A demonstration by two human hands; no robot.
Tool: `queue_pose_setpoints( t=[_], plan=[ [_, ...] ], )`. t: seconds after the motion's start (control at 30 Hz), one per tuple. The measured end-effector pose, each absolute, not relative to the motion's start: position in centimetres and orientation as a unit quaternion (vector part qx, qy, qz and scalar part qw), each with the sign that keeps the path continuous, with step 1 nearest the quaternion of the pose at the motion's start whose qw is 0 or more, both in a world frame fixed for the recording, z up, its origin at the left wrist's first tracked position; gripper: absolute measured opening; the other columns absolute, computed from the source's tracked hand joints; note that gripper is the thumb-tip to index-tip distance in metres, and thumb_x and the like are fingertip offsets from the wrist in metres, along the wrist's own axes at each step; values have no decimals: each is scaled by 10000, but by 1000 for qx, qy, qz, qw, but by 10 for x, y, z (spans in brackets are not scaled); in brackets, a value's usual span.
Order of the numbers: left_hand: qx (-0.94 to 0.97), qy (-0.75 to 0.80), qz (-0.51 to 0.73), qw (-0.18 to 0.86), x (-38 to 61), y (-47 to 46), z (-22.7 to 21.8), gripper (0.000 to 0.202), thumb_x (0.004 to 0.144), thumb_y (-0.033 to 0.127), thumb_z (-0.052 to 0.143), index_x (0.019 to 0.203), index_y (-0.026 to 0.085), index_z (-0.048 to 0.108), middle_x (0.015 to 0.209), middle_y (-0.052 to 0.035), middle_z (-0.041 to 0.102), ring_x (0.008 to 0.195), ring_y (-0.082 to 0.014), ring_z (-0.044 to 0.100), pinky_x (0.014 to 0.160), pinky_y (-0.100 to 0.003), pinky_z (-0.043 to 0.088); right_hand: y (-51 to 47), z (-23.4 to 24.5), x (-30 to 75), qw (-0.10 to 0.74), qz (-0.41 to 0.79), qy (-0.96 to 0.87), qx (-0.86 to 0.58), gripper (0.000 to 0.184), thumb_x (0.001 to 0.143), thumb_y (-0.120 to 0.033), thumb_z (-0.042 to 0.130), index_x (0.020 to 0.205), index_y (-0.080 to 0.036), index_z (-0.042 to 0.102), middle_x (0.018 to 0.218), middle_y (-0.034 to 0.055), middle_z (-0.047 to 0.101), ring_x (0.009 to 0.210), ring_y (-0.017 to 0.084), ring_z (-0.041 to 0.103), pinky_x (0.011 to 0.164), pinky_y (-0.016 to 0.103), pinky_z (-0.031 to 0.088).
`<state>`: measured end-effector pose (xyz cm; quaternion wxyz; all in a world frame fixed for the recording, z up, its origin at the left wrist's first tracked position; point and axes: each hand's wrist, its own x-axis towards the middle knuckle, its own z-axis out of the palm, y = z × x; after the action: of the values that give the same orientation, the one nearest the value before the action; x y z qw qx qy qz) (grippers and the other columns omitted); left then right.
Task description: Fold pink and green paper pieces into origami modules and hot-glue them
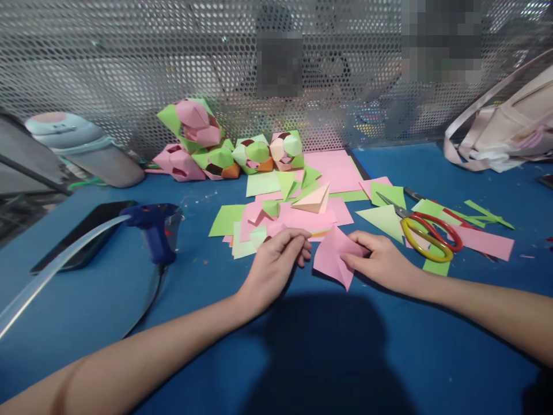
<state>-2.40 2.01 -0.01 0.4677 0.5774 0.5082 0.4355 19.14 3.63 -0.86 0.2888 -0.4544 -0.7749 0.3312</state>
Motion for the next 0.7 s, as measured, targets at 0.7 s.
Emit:
queue_pose_setpoints(
  t=[0.7],
  plan=[
    [566,498,439,488,-27,23,-5,305,922,374,427,691,181,479,554,30,520,460,-84,482,465,-217,370,7,3,171,230,828,-415,-298,326,756,-394,655,963,-145,617,1023,131,678,930,243,664,813,411,524]
  ],
)
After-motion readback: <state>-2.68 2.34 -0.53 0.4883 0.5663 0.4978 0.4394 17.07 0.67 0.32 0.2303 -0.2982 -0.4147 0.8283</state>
